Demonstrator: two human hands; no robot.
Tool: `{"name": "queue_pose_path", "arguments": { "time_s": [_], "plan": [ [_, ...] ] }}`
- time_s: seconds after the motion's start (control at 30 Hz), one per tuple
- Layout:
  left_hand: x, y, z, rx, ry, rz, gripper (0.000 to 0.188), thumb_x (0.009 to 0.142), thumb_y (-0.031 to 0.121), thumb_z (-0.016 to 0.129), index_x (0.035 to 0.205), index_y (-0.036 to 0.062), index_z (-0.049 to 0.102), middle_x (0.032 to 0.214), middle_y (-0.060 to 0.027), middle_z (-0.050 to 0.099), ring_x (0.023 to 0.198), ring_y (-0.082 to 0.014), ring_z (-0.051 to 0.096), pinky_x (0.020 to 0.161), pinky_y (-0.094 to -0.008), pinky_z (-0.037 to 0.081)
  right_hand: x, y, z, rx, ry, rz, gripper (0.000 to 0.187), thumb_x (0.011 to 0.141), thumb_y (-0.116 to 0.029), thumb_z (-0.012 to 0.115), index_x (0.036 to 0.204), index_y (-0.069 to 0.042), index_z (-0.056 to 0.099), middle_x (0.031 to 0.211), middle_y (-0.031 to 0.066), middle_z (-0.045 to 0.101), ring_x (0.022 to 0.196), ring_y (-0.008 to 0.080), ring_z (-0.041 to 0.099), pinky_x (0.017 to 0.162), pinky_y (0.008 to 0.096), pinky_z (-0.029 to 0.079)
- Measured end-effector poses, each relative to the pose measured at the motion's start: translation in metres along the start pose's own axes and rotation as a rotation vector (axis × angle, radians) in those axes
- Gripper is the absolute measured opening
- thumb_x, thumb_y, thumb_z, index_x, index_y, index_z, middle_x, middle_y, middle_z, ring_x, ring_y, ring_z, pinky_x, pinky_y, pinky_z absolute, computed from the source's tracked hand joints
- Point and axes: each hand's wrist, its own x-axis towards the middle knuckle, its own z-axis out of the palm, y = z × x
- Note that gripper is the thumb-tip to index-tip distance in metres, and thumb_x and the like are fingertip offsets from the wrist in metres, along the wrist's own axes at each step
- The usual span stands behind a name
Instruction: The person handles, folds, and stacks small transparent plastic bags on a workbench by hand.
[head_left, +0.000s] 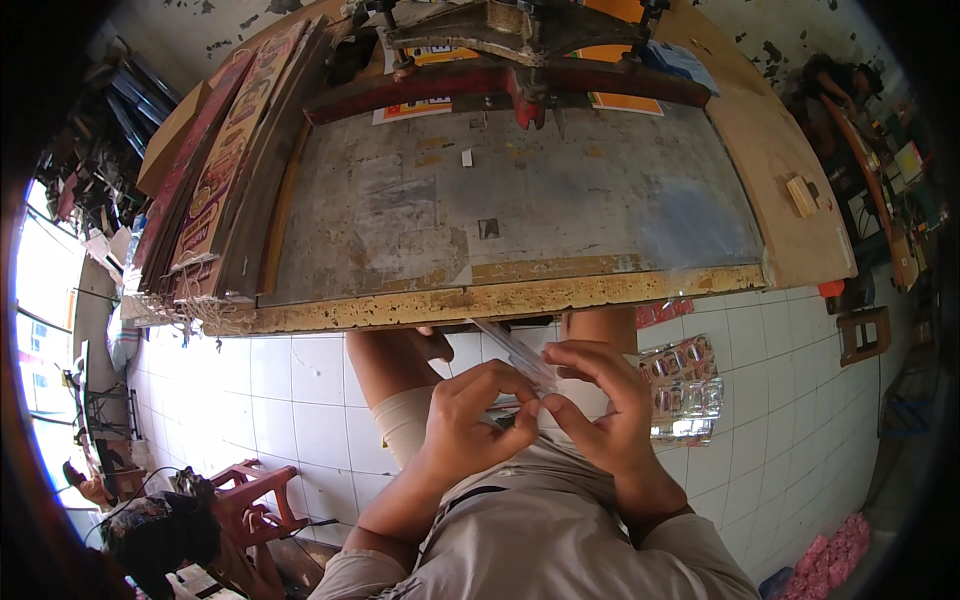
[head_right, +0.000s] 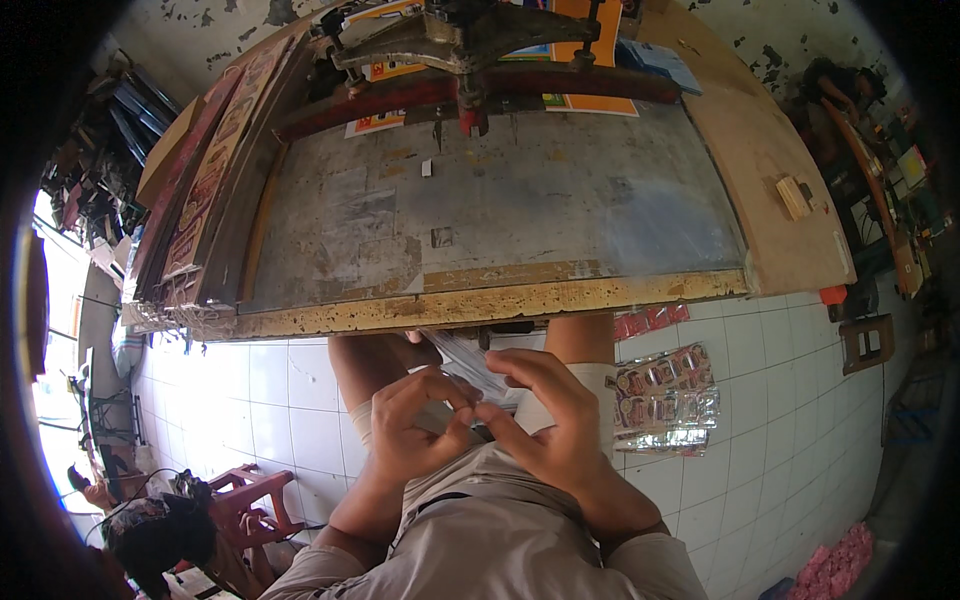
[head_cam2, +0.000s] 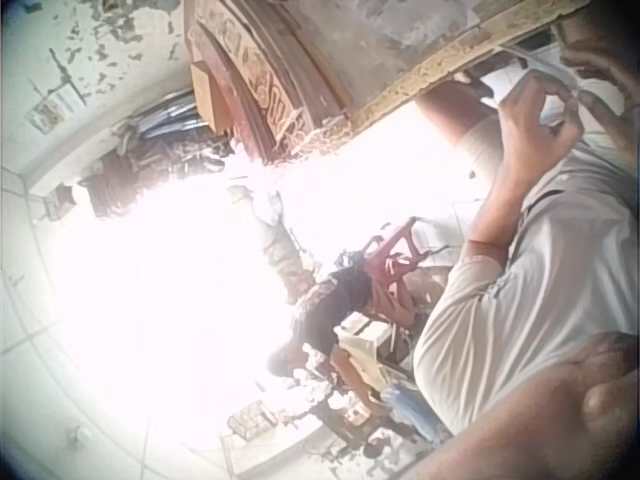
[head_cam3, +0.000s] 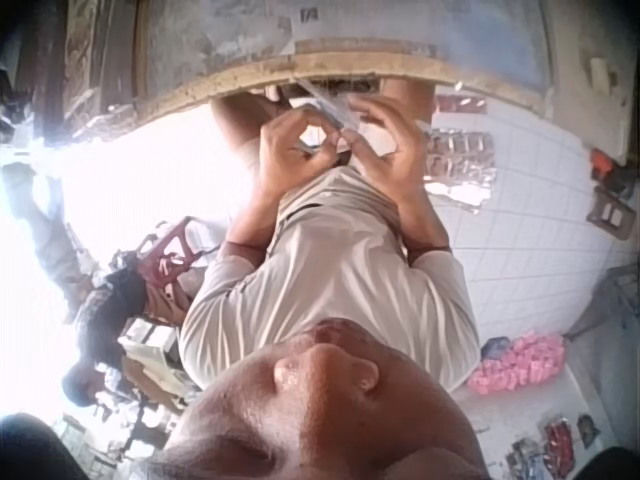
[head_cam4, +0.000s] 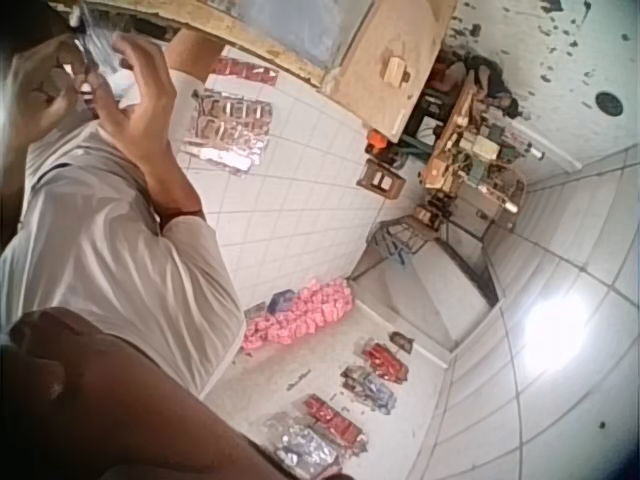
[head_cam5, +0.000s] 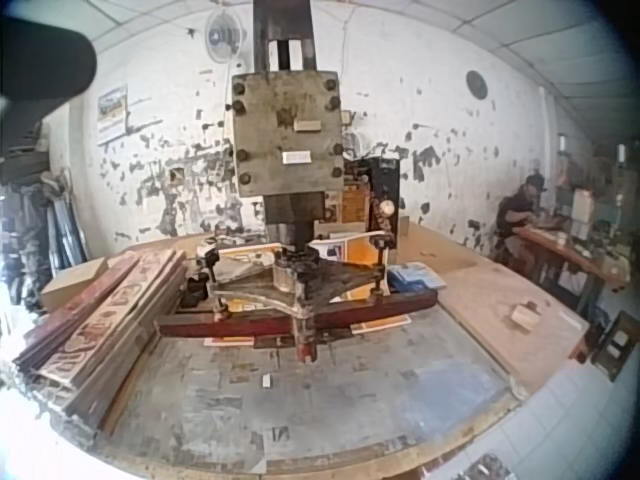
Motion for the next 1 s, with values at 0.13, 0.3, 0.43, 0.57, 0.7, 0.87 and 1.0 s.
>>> {"name": "queue_pose_path", "arguments": {
  "time_s": [0.13,0.3,0.43,0.57,0.7,0.87,1.0],
  "plan": [
    [0.001,-0.001,0.001,0.045,-0.016,0.039,0.018,0.075,0.0,0.075,0.087,0.0045,0.062,0.083,-0.0071,0.069,0.07,-0.0241,0.071,0.062,-0.0336,0.057,-0.001,0.003,-0.006,-0.201,-0.12,-0.158,0.027,0.087,0.0,0.072,0.113,0.004,0.069,0.116,0.0159,0.071,0.101,0.0283,0.072,0.084,0.035,0.059],
    [0.004,0.0,0.0,0.061,-0.032,0.074,0.02,0.074,-0.001,0.074,0.088,0.0051,0.062,0.083,-0.0067,0.069,0.07,-0.0249,0.071,0.061,-0.0345,0.057,0.0,-0.001,-0.005,-0.251,-0.146,-0.188,0.024,0.088,0.002,0.069,0.112,0.004,0.068,0.115,0.0159,0.07,0.099,0.0301,0.073,0.082,0.0365,0.06],
    [0.002,-0.001,0.0,0.052,-0.035,0.062,0.019,0.074,-0.001,0.074,0.088,0.0051,0.062,0.083,-0.0077,0.069,0.07,-0.0256,0.071,0.062,-0.0342,0.057,-0.002,0.004,-0.002,-0.308,-0.126,-0.244,0.023,0.088,0.003,0.068,0.112,0.005,0.068,0.116,0.0158,0.07,0.096,0.0302,0.072,0.081,0.0366,0.06],
    [-0.001,-0.005,-0.001,-0.039,-0.06,0.046,0.016,0.075,-0.001,0.073,0.086,0.0032,0.062,0.082,-0.0097,0.07,0.072,-0.0244,0.071,0.064,-0.0337,0.057,-0.003,0.012,-0.005,-0.243,-0.082,-0.201,0.016,0.094,0.001,0.063,0.109,0.004,0.066,0.117,0.0169,0.069,0.094,0.0275,0.073,0.077,0.0351,0.058],
    [-0.01,-0.02,-0.016,-0.524,-0.027,-0.003,0.009,0.079,0.001,0.07,0.082,0.0016,0.061,0.074,-0.0084,0.069,0.072,-0.021,0.071,0.066,-0.034,0.057,-0.004,0.032,-0.017,0.313,0.168,0.161,0.017,0.106,-0.011,0.052,0.108,0.0,0.065,0.108,0.0131,0.07,0.086,0.0201,0.071,0.072,0.0292,0.052],
    [-0.013,-0.035,-0.044,-1.033,0.178,0.002,0.014,0.088,0.015,0.066,0.08,0.0067,0.058,0.065,-0.0034,0.063,0.061,-0.0198,0.064,0.079,-0.0406,0.056,0.0,0.046,-0.058,0.625,0.514,0.235,0.018,0.105,-0.015,0.055,0.113,-0.002,0.064,0.101,0.0091,0.071,0.078,0.0154,0.067,0.069,0.0267,0.049],
    [-0.005,-0.037,-0.064,-1.162,0.216,0.109,0.019,0.091,0.018,0.06,0.078,0.0091,0.05,0.066,-0.0049,0.058,0.054,-0.0189,0.053,0.061,-0.0393,0.046,0.006,0.051,-0.083,0.579,0.815,0.123,0.021,0.105,-0.018,0.057,0.119,-0.003,0.062,0.098,0.0079,0.071,0.073,0.0132,0.065,0.068,0.0254,0.048]
  ]
}}
